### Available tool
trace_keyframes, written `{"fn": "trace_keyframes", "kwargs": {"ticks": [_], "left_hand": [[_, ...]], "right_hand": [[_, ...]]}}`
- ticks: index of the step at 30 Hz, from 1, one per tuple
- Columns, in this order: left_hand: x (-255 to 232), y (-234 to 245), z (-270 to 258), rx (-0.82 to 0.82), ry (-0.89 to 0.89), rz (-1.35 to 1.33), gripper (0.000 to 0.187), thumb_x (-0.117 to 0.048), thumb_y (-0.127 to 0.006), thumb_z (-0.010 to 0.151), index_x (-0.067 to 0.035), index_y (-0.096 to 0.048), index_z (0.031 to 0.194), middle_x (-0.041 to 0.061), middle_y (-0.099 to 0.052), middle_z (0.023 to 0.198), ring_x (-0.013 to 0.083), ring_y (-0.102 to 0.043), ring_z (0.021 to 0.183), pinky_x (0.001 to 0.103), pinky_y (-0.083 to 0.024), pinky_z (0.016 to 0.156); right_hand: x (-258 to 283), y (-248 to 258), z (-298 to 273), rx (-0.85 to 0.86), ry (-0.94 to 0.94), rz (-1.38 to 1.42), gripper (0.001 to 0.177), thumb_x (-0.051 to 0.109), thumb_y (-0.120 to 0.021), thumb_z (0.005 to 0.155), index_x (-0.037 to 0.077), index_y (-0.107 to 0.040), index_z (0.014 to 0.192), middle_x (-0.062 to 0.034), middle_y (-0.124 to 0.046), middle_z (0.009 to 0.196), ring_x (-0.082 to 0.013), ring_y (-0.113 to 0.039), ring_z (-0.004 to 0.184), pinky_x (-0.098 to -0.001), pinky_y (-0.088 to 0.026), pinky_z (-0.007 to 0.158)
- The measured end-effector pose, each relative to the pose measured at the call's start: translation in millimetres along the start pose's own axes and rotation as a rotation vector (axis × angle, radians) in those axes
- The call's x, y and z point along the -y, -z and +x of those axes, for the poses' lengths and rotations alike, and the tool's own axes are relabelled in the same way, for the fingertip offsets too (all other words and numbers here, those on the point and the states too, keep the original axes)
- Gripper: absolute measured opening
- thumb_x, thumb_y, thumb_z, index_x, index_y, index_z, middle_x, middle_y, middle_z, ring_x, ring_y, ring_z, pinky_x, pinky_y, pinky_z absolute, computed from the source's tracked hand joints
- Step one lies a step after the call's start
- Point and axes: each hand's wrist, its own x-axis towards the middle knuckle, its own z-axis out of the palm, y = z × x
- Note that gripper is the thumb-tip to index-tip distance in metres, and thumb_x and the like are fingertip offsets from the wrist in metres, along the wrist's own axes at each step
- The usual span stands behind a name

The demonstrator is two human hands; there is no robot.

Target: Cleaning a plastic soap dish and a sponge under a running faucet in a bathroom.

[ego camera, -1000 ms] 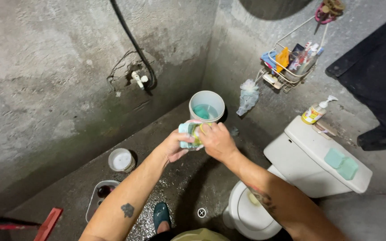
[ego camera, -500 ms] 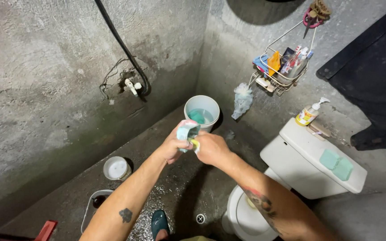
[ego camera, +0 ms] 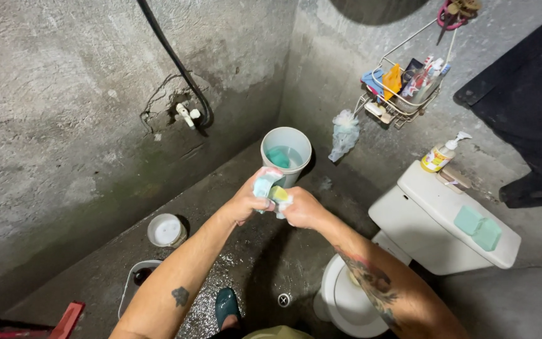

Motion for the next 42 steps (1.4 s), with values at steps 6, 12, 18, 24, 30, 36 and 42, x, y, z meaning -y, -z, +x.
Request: {"fn": "trace_keyframes", "kwargs": {"ticks": [6,12,18,24,30,36,42], "left_hand": [[-5.9,10.8,-3.1,0.023,-0.01,-0.012,0.078,-0.007,-0.065,0.056,-0.01,-0.055,0.134,0.006,-0.056,0.121,0.0172,-0.059,0.113,0.029,-0.054,0.088],[-2.5,26.4,0.3,0.06,-0.102,0.039,0.079,-0.011,-0.072,0.056,-0.008,-0.054,0.133,0.007,-0.056,0.123,0.0201,-0.056,0.118,0.033,-0.048,0.102],[-7.4,41.5,0.4,-0.038,-0.075,-0.008,0.08,-0.017,-0.074,0.054,-0.011,-0.054,0.132,0.007,-0.059,0.121,0.0236,-0.059,0.119,0.037,-0.049,0.106],[-14.3,54.4,-7.7,0.048,-0.039,-0.177,0.08,-0.015,-0.075,0.057,-0.011,-0.052,0.134,0.008,-0.058,0.122,0.0249,-0.057,0.12,0.038,-0.046,0.108],[-10.9,78.7,-0.4,-0.022,-0.051,-0.186,0.078,-0.014,-0.074,0.058,-0.01,-0.052,0.133,0.008,-0.057,0.119,0.0248,-0.058,0.116,0.04,-0.051,0.103],[-25.1,90.7,-9.9,0.026,-0.081,-0.228,0.078,-0.013,-0.076,0.062,-0.009,-0.052,0.136,0.009,-0.057,0.121,0.0235,-0.057,0.117,0.037,-0.048,0.104],[-21.6,111.4,-6.1,-0.001,-0.1,-0.262,0.075,-0.014,-0.076,0.066,-0.007,-0.052,0.137,0.01,-0.059,0.117,0.0226,-0.06,0.111,0.037,-0.052,0.1]], "right_hand": [[-8.6,-1.5,9.7,-0.003,-0.018,0.108,0.012,0.012,-0.063,0.091,0.006,-0.074,0.094,-0.0108,-0.075,0.08,-0.0199,-0.071,0.071,-0.0356,-0.055,0.067],[16.3,-19.2,17.7,-0.192,0.205,-0.285,0.015,0.004,-0.062,0.084,0.006,-0.072,0.095,-0.0146,-0.073,0.089,-0.0329,-0.07,0.083,-0.0401,-0.054,0.072],[36.1,-39.1,20.8,-0.111,0.19,0.019,0.013,0.006,-0.062,0.087,0.006,-0.07,0.098,-0.0132,-0.073,0.09,-0.0308,-0.072,0.084,-0.0388,-0.055,0.076],[48.2,-22.8,35.2,-0.106,0.277,-0.216,0.019,0.006,-0.064,0.084,0.008,-0.074,0.1,-0.013,-0.074,0.098,-0.0335,-0.071,0.088,-0.0403,-0.055,0.076],[48.3,-55.8,54.4,-0.162,0.313,-0.295,0.017,0.005,-0.062,0.085,0.007,-0.071,0.1,-0.0144,-0.071,0.096,-0.0346,-0.07,0.089,-0.041,-0.054,0.078],[32.2,-56.2,69.5,-0.084,0.275,0.16,0.019,0.002,-0.061,0.088,0.004,-0.071,0.103,-0.0151,-0.073,0.096,-0.0334,-0.069,0.089,-0.0382,-0.054,0.078],[49.7,-82.1,79.0,-0.137,0.187,0.126,0.015,0.006,-0.06,0.089,0.004,-0.071,0.1,-0.0072,-0.072,0.086,-0.0185,-0.069,0.077,-0.0336,-0.055,0.069]]}}
